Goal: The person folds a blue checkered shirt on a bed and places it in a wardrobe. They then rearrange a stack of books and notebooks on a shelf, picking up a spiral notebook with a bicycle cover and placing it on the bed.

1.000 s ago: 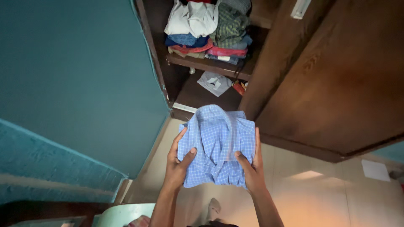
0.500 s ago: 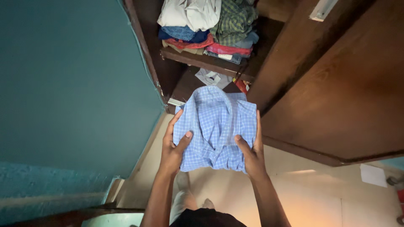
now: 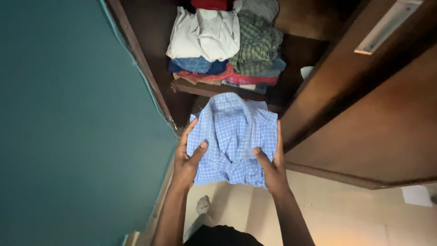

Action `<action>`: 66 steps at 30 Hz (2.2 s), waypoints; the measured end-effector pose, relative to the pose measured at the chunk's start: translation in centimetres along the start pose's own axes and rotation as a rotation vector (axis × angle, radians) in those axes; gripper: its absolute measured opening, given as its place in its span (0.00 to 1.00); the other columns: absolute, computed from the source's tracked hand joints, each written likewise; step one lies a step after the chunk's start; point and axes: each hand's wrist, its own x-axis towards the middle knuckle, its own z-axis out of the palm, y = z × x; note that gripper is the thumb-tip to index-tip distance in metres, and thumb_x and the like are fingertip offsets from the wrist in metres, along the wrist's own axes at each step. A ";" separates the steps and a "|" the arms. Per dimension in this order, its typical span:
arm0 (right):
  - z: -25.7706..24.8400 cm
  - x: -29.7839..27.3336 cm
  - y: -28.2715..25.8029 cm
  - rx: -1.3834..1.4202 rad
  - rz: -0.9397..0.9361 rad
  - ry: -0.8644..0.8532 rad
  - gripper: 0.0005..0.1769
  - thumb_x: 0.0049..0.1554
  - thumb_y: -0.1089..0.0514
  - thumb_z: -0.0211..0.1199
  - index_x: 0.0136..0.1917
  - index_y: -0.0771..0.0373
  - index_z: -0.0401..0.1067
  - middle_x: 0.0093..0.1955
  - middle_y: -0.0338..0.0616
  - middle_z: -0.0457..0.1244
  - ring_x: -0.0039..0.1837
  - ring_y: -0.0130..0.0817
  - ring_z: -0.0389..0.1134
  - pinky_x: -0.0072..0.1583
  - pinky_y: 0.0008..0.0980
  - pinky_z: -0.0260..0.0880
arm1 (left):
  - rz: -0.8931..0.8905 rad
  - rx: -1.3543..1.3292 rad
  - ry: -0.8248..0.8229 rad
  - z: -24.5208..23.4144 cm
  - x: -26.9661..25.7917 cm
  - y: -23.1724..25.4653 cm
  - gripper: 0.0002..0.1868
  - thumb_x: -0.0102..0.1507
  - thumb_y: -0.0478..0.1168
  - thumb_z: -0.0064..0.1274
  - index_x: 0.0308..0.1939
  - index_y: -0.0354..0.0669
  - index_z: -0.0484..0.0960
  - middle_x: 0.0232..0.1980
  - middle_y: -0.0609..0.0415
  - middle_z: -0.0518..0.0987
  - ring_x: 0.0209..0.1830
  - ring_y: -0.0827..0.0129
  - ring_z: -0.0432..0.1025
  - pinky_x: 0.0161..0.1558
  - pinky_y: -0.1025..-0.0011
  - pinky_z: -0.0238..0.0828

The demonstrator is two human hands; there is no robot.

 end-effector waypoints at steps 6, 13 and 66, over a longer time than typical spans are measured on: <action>3.5 4.4 1.4 0.049 0.026 0.023 0.50 0.60 0.60 0.60 0.86 0.65 0.33 0.85 0.55 0.44 0.83 0.44 0.47 0.79 0.42 0.47 | -0.011 0.017 -0.038 -3.0 5.8 0.3 0.37 0.64 0.41 0.59 0.75 0.39 0.64 0.73 0.46 0.70 0.72 0.64 0.65 0.71 0.66 0.59; 5.3 7.3 2.7 0.038 0.114 0.052 0.52 0.60 0.59 0.59 0.86 0.61 0.31 0.83 0.55 0.47 0.81 0.44 0.52 0.76 0.43 0.54 | -0.034 0.035 -0.079 -5.1 10.4 -0.1 0.36 0.64 0.41 0.60 0.75 0.38 0.66 0.73 0.46 0.71 0.72 0.63 0.66 0.71 0.66 0.59; 2.4 29.7 13.2 0.017 -0.062 -0.111 0.49 0.65 0.63 0.64 0.88 0.60 0.37 0.90 0.49 0.39 0.89 0.40 0.42 0.85 0.41 0.45 | 0.066 0.043 -0.108 -5.3 32.5 -7.2 0.32 0.69 0.34 0.59 0.76 0.48 0.66 0.79 0.48 0.66 0.80 0.59 0.61 0.78 0.64 0.58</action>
